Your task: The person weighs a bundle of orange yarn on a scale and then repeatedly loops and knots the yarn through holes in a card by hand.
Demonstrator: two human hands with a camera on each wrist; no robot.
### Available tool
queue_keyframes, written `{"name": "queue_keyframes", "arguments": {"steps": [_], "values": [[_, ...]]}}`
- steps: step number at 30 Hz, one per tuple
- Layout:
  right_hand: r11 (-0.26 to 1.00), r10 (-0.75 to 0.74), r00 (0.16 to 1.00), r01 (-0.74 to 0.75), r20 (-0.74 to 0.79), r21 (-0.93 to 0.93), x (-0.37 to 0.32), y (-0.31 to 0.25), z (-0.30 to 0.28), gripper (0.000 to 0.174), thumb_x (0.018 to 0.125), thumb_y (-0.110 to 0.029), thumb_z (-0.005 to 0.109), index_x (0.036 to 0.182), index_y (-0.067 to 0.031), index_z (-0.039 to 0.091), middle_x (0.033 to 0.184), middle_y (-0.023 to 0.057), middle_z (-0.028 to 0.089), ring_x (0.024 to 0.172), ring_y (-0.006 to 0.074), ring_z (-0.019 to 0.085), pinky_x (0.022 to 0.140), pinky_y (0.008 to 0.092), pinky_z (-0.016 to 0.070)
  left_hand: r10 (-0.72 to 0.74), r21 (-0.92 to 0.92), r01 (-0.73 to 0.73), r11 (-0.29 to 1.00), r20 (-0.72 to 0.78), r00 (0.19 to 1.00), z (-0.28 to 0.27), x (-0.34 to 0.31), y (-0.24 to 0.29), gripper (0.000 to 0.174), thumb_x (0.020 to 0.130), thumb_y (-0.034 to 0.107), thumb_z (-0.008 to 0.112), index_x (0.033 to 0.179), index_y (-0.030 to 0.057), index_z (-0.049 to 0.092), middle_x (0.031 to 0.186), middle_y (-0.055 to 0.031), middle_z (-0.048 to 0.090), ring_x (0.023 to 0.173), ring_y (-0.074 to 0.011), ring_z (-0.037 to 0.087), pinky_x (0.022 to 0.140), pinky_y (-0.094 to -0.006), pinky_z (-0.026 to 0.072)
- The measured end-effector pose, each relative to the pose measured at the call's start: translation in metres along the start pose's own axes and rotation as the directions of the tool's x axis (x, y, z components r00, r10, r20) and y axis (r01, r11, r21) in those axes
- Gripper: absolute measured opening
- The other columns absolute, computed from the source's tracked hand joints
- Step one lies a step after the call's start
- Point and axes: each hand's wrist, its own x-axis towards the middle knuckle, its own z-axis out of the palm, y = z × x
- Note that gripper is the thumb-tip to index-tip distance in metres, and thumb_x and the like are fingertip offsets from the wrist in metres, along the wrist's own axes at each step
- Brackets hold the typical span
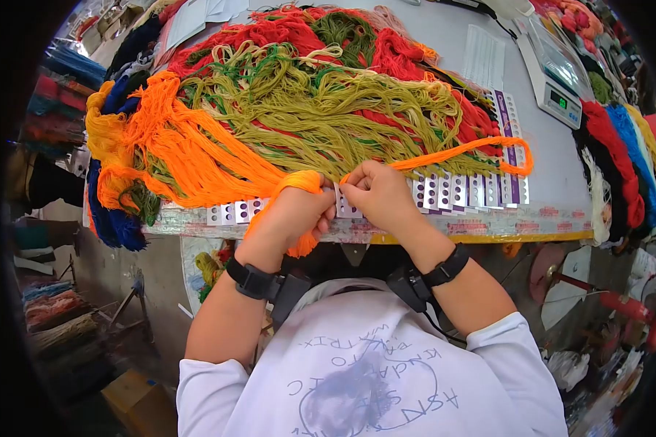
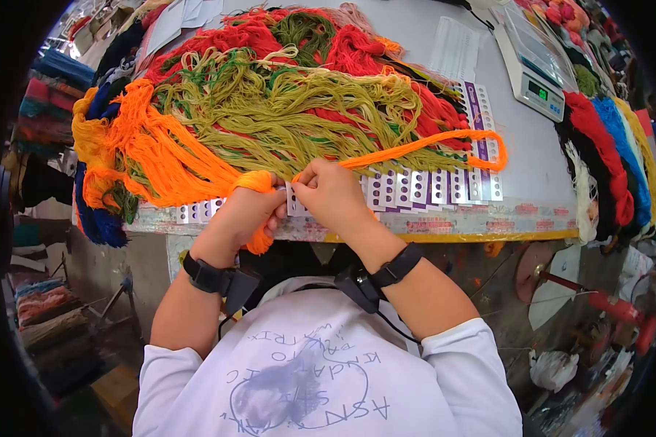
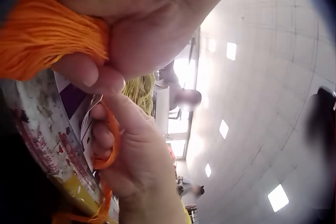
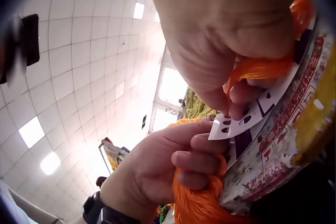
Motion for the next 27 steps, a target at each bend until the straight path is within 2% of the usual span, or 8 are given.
{"name": "queue_keyframes", "arguments": {"steps": [2,5,7,18,20,24,26,27], "values": [[0.998,-0.027,0.999,0.026,-0.026,-0.052,-0.002,0.0,0.002,0.016,0.075,-0.018,0.066,0.08,-0.0029,0.064,0.067,0.0115,0.064,0.062,0.0243,0.063,0.058,0.0336,0.049,-0.015,-0.089,0.019,0.996,0.043,0.999,-0.003,0.003,-0.002,0.009,0.088,0.009,0.052,0.094,0.004,0.053,0.06,0.0004,0.05,0.044,-0.0083,0.044,0.039,-0.0246,0.0365],[0.907,-0.35,0.932,0.313,-0.093,-0.281,-0.014,0.001,0.006,0.009,0.077,-0.009,0.064,0.082,-0.0018,0.061,0.07,0.0101,0.061,0.062,0.022,0.06,0.056,0.0276,0.0458,-0.016,-0.107,0.021,0.994,0.051,0.999,-0.004,0.003,-0.001,0.008,0.088,0.009,0.052,0.094,0.0042,0.053,0.06,0.0002,0.05,0.044,-0.0084,0.044,0.039,-0.0243,0.0361],[0.849,-0.452,0.892,0.428,-0.008,-0.311,-0.024,-0.004,0.002,0.009,0.077,-0.013,0.061,0.08,-0.0047,0.063,0.081,0.0103,0.062,0.071,0.0311,0.061,0.062,0.0378,0.0491,-0.018,-0.106,0.022,0.994,0.041,0.999,-0.003,0.001,0.002,0.008,0.088,0.009,0.052,0.093,0.0041,0.054,0.06,0.0001,0.05,0.044,-0.0084,0.044,0.039,-0.0242,0.0361],[0.959,-0.253,0.964,0.261,0.075,-0.111,-0.023,0.006,-0.011,0.024,0.075,-0.002,0.057,0.099,-0.0034,0.053,0.086,0.0114,0.061,0.076,0.0273,0.062,0.068,0.0351,0.0502,0.121,-0.005,-0.126,0.992,-0.219,0.968,-0.03,-0.007,-0.004,0.008,0.085,0.013,0.056,0.083,0.0058,0.053,0.061,0.0009,0.05,0.045,-0.0079,0.044,0.04,-0.0224,0.0354],[0.951,-0.273,0.961,0.275,0.034,-0.14,-0.024,0.009,-0.011,0.029,0.074,-0.001,0.057,0.102,-0.0032,0.054,0.086,0.0103,0.06,0.073,0.0253,0.062,0.066,0.0344,0.0501,0.201,-0.167,-0.285,0.944,-0.392,0.898,-0.065,-0.011,-0.003,0.01,0.085,0.015,0.054,0.082,0.005,0.055,0.059,0.0011,0.048,0.048,-0.0097,0.046,0.042,-0.024,0.0379],[0.82,-0.419,0.907,0.399,0.045,-0.41,-0.023,0.001,-0.004,0.022,0.074,-0.006,0.061,0.095,-0.0046,0.056,0.09,0.0102,0.059,0.078,0.0296,0.061,0.067,0.0381,0.05,0.052,-0.398,-0.215,0.892,-0.382,0.923,-0.068,-0.031,0.003,0.015,0.087,0.02,0.054,0.087,0.0047,0.057,0.062,0.0008,0.048,0.051,-0.0082,0.045,0.044,-0.0228,0.0376],[0.811,-0.378,0.924,0.363,0.061,-0.459,-0.024,-0.006,-0.003,0.02,0.073,-0.008,0.062,0.092,-0.005,0.057,0.09,0.0102,0.058,0.078,0.0304,0.06,0.066,0.0384,0.0496,0.105,-0.569,-0.025,0.822,0.109,0.988,-0.074,-0.029,-0.005,0.025,0.09,0.026,0.051,0.099,0.0035,0.057,0.07,-0.0013,0.053,0.054,-0.0079,0.046,0.046,-0.0222,0.0384],[0.73,-0.378,0.921,0.357,0.092,-0.583,-0.024,-0.009,-0.003,0.019,0.071,-0.009,0.063,0.089,-0.0056,0.057,0.091,0.01,0.057,0.081,0.0299,0.059,0.068,0.0387,0.0495,0.105,-0.569,-0.022,0.822,0.114,0.988,-0.072,-0.029,-0.008,0.025,0.09,0.026,0.051,0.099,0.0035,0.057,0.07,-0.0013,0.053,0.054,-0.0079,0.046,0.046,-0.0222,0.0384]]}}
